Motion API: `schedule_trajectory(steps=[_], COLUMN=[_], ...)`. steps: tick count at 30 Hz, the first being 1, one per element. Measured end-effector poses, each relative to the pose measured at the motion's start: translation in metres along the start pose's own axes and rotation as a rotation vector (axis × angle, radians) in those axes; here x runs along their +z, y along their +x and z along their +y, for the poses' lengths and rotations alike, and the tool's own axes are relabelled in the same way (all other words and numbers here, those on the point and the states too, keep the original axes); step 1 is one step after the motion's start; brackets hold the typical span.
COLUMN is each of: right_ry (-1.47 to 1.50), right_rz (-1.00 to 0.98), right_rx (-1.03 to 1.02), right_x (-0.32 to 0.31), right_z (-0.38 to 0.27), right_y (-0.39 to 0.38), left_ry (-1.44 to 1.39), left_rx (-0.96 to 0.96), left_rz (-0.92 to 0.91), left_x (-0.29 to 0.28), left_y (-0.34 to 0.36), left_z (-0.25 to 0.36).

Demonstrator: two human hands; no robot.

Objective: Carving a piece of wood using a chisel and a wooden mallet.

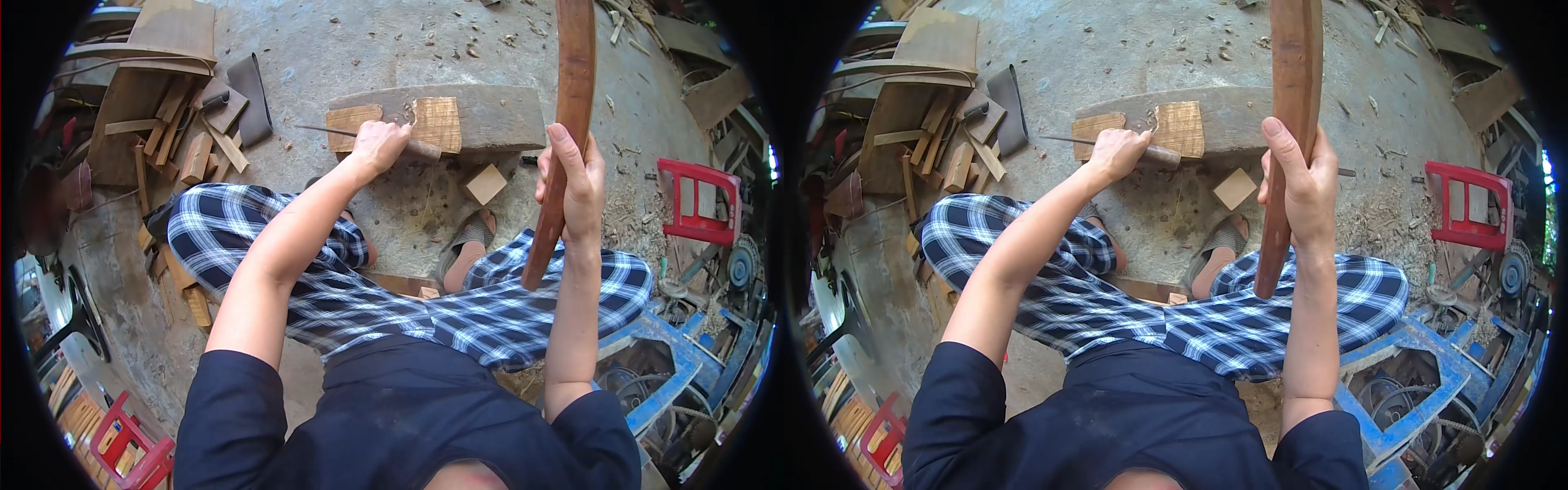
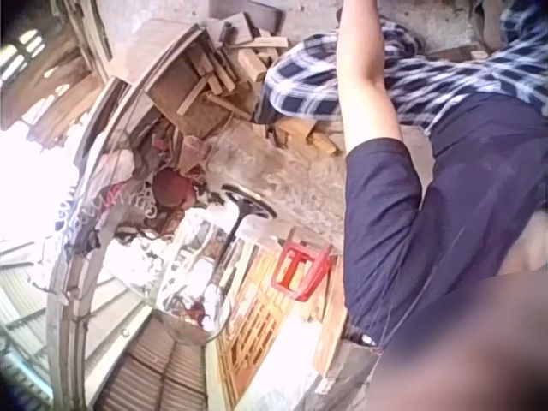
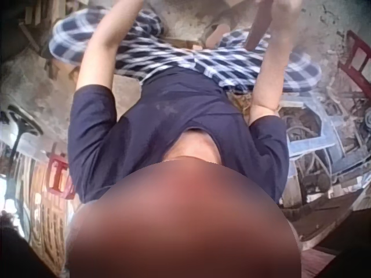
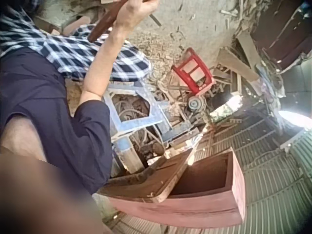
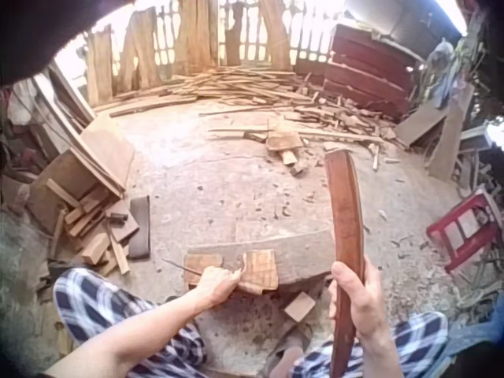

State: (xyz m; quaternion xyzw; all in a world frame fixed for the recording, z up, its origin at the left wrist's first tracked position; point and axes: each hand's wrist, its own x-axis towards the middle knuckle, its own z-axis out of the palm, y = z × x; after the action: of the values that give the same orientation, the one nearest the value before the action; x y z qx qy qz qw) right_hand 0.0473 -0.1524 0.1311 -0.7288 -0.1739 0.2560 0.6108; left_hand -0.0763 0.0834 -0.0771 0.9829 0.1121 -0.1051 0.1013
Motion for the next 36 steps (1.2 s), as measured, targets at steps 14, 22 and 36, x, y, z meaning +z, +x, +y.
schedule_trajectory(steps=[14,22,36], right_ry=[0.005,-0.002,-0.022], right_rz=[0.028,0.011,-0.034], right_rx=[0.073,0.072,0.075], right_x=[0.0,0.0,0.013], right_z=[0.008,0.009,0.005], right_y=[-0.009,-0.012,-0.023], left_ry=[0.335,-0.311,-1.243], left_rx=[0.256,0.021,-0.201], left_rz=[0.014,0.122,0.66], left_x=[-0.026,-0.084,-0.108], left_y=[0.021,0.029,0.047], left_z=[-0.037,-0.042,0.019])
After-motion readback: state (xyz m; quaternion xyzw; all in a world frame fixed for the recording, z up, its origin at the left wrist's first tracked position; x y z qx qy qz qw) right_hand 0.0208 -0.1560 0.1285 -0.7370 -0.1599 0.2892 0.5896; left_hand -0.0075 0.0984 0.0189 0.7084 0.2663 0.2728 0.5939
